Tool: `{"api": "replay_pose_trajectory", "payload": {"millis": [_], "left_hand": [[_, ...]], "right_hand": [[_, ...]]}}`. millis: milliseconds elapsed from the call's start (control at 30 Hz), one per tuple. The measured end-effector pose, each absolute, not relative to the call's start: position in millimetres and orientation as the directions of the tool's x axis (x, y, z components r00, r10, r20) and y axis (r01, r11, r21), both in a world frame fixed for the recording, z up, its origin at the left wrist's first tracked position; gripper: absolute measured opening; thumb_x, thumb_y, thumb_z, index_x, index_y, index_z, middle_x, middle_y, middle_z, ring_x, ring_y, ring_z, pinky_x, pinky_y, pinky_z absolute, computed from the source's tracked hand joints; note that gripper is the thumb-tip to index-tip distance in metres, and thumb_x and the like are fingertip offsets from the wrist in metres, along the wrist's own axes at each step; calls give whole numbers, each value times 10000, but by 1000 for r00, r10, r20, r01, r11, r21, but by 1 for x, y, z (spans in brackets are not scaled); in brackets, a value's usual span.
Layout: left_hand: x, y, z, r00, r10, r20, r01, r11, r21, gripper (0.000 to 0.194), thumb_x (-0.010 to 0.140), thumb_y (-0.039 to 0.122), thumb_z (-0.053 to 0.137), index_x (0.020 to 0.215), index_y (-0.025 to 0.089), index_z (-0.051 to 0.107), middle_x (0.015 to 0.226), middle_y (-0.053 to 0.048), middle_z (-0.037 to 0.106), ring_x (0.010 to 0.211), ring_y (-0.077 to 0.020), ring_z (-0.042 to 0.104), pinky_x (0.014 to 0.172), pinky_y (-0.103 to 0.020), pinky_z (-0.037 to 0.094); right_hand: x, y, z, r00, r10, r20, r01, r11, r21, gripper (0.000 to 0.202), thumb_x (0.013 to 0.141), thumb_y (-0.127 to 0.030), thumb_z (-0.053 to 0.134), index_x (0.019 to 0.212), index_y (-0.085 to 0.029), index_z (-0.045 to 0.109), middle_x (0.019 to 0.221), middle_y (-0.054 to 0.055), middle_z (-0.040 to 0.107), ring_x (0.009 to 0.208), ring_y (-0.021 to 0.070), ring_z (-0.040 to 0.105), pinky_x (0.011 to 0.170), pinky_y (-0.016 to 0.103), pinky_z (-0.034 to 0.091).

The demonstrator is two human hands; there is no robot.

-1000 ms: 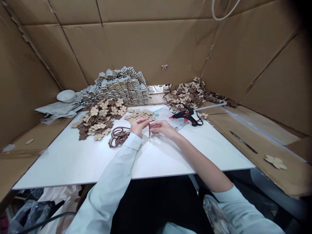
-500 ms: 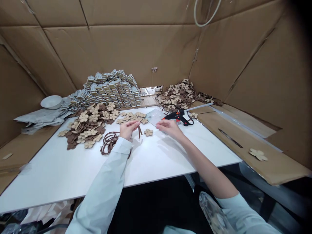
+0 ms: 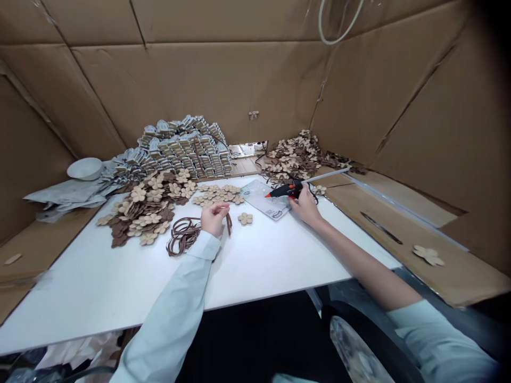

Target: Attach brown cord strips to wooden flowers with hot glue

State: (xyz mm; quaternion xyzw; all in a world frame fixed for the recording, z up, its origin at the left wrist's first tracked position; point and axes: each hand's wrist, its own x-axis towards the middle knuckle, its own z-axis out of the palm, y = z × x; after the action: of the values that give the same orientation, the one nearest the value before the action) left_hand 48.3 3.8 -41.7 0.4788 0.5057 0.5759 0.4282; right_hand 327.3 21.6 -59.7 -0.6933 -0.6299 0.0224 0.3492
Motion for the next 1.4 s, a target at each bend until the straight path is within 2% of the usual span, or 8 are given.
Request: {"api": "replay_pose_trajectory", "payload": {"millis": [233, 400, 733, 900, 1000, 1067, 1200, 1400], "left_hand": [[56, -1, -41, -143, 989, 24, -186, -50, 981, 243, 460, 240, 695, 663, 119, 642, 545, -19, 597, 620, -145, 597, 665, -290, 467], [55, 0, -47, -99, 995, 24, -26, -27, 999, 185, 474, 203, 666, 644, 132, 658, 545, -23, 599, 552, -139, 577, 590, -276, 458], [56, 0, -46, -60, 997, -52, 8, 53, 999, 198, 508, 77, 479, 601, 150, 638, 551, -20, 593, 537, -117, 533, 561, -250, 413], [57, -6, -38, -62, 992, 108, 446, -69, 892, 250, 628, 148, 389, 616, 175, 637, 673, -33, 614, 710, -162, 543, 712, -299, 408], [63, -14, -36, 56, 981, 186, 735, -167, 657, 251, 619, 294, 529, 816, 206, 657, 847, -47, 606, 891, -229, 502, 816, -353, 365], [67, -17, -38, 96, 976, 193, 840, -184, 511, 426, 555, 418, 614, 930, 218, 639, 964, -74, 568, 976, -277, 448, 845, -386, 336], [70, -15, -46, 133, 973, 187, 874, -205, 441, 514, 567, 545, 593, 959, 214, 636, 984, -85, 552, 978, -261, 444, 855, -370, 319], [68, -11, -50, 130, 966, 221, 852, -223, 473, 389, 597, 476, 602, 882, 219, 668, 914, -60, 590, 915, -221, 477, 827, -330, 327]], "right_hand": [[329, 18, -50, 300, 814, 497, 883, -41, -467, 591, 667, -399, 514, 1111, -30, 387, 1059, 227, 499, 992, 309, 470, 832, 405, 356], [318, 13, -26, 309, 810, 499, 888, -57, -456, 533, 635, -322, 539, 1077, -51, 419, 1008, 193, 529, 932, 299, 490, 787, 395, 384], [280, 16, -26, -62, 915, 398, 942, 185, -280, 285, 662, -191, 464, 932, -106, 492, 943, 153, 552, 904, 274, 510, 760, 355, 417], [280, 15, -33, -57, 908, 415, 954, 172, -247, 273, 663, -181, 445, 927, -129, 491, 969, 137, 548, 883, 259, 519, 731, 354, 432], [279, 11, -33, -72, 909, 410, 954, 183, -238, 222, 666, -217, 471, 872, -140, 501, 1007, 126, 533, 905, 246, 511, 771, 353, 427], [277, 8, -32, -61, 918, 392, 953, 170, -250, 219, 665, -248, 490, 856, -141, 502, 1007, 125, 533, 925, 249, 506, 791, 353, 421], [274, 1, -32, -31, 926, 376, 956, 137, -259, 221, 687, -207, 453, 892, -139, 496, 1057, 145, 523, 935, 253, 516, 787, 343, 415], [275, -2, -33, -31, 923, 384, 953, 143, -266, 223, 687, -239, 464, 889, -146, 484, 1039, 134, 527, 919, 258, 527, 775, 334, 419]]}}
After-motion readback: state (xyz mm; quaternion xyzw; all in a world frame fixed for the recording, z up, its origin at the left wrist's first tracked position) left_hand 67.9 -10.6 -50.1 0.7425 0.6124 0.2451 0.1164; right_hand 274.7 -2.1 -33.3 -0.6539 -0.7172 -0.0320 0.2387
